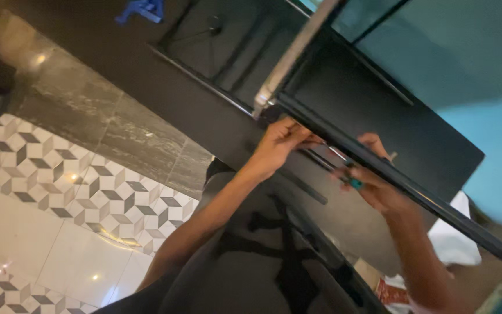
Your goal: The person uses a screwdriver to attach metal bars to a wooden tabletop, tightening screws at multiple points. The person repeatedly positions and secures the bars, then briefly retrieves another screwdriver from a nearby shelf before continuing to fasten the bars to the tabletop.
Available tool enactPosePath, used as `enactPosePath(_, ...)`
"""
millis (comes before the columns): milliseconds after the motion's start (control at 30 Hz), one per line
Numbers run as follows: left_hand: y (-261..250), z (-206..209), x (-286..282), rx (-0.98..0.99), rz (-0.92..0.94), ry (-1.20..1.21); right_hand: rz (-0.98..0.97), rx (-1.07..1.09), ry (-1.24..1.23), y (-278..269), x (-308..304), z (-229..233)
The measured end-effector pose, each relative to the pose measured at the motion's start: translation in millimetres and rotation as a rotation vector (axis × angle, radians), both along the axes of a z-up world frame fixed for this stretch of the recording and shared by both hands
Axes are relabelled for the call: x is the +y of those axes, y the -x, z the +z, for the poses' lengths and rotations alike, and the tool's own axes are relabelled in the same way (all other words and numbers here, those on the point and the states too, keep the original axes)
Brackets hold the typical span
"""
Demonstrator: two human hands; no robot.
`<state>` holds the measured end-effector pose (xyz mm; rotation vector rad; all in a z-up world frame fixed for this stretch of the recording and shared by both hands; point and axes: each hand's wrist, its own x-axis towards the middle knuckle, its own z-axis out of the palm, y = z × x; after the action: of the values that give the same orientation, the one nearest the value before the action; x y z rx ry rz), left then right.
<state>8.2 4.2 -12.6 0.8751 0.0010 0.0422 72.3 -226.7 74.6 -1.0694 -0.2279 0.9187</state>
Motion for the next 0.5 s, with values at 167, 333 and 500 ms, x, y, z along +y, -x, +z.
enactPosePath(167, 1.0, -0.6, 1.0, 0.019, 0.009, -0.032, -0.444, -0.112, 0.040, 27.7, 13.4, -5.7)
enactPosePath(333, 3.6, 1.7, 0.8, 0.058, 0.007, -0.087, -0.877, -0.412, 0.503, 40.6, 48.3, -17.7)
enactPosePath(500, 2.0, 1.7, -1.2, 0.068, -0.002, 0.008, -0.983, -0.491, 0.653, 48.9, 65.2, -9.5)
